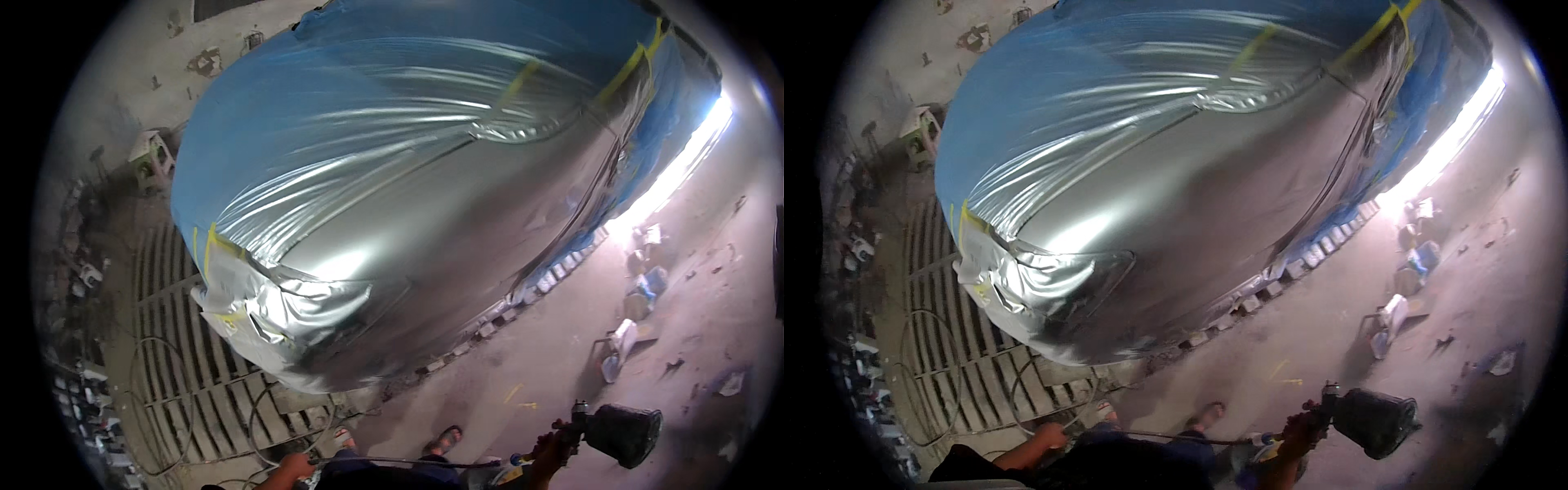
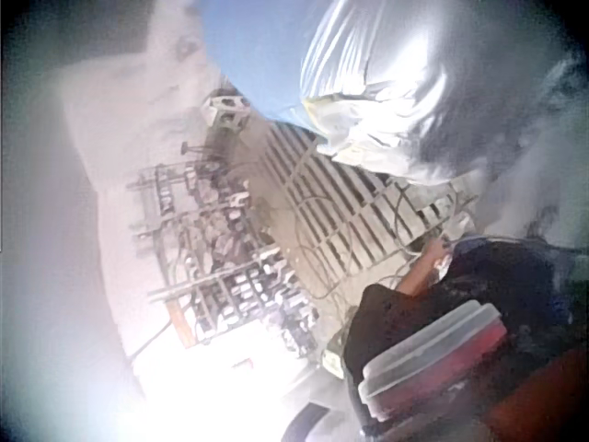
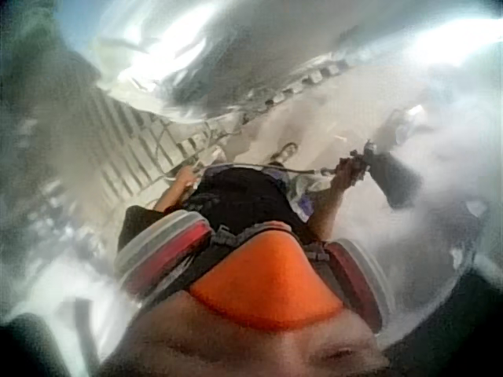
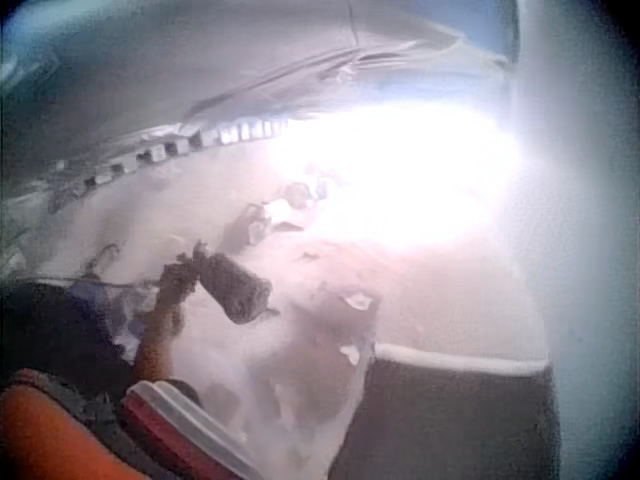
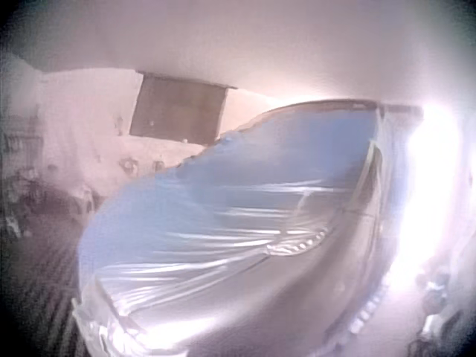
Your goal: The person spray paints the hood of a silver car with a silver paint using a spray gun. The person then refills the spray gun from a bucket and stirs the paint with a stick before resuming painting.
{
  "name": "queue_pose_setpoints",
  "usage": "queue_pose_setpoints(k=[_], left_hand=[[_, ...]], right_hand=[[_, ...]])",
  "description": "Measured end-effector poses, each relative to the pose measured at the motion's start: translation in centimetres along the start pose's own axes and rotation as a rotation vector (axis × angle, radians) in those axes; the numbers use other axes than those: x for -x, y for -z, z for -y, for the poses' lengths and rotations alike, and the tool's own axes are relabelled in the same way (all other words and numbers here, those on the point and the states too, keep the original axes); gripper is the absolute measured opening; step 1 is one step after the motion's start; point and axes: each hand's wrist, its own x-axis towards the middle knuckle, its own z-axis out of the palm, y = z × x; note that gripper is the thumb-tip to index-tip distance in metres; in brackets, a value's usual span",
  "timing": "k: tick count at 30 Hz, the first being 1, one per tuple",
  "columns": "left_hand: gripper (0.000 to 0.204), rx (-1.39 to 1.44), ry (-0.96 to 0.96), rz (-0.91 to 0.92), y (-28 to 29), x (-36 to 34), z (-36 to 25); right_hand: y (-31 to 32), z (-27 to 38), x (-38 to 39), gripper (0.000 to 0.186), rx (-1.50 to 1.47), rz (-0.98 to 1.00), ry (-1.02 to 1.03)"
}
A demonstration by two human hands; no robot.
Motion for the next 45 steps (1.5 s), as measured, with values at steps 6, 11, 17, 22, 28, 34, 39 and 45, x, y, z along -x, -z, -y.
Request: queue_pose_setpoints(k=[6,11,17,22,28,34,39,45], left_hand=[[0.043,0.053,0.078,-0.115,-3.0,0.2,-7.9],[0.04,0.199,0.161,-0.174,-5.4,2.2,-18.2],[0.038,0.363,0.304,-0.248,-8.3,3.5,-25.2],[0.037,0.455,0.275,-0.098,-6.4,0.9,-31.1],[0.037,0.477,0.267,-0.112,-6.1,-4.3,-36.6],[0.046,0.329,0.333,-0.023,-8.3,-6.7,-39.2],[0.049,0.503,0.521,0.042,-6.6,-5.7,-48.9],[0.049,0.496,0.469,0.041,-10.0,-7.2,-57.6]], right_hand=[[4.0,-4.5,-10.3,0.032,0.058,0.041,-0.088],[4.5,-1.8,-16.1,0.041,0.078,0.259,-0.065],[2.2,1.6,-24.4,0.044,0.038,0.245,-0.059],[2.0,1.9,-31.4,0.045,0.116,0.246,-0.097],[-3.1,5.0,-37.6,0.042,0.143,0.069,-0.072],[2.5,-5.0,-49.8,0.043,0.559,0.409,0.532],[-5.0,-3.3,-53.6,0.042,0.202,0.441,0.099],[-9.0,-2.5,-60.5,0.04,0.12,0.567,0.006]])
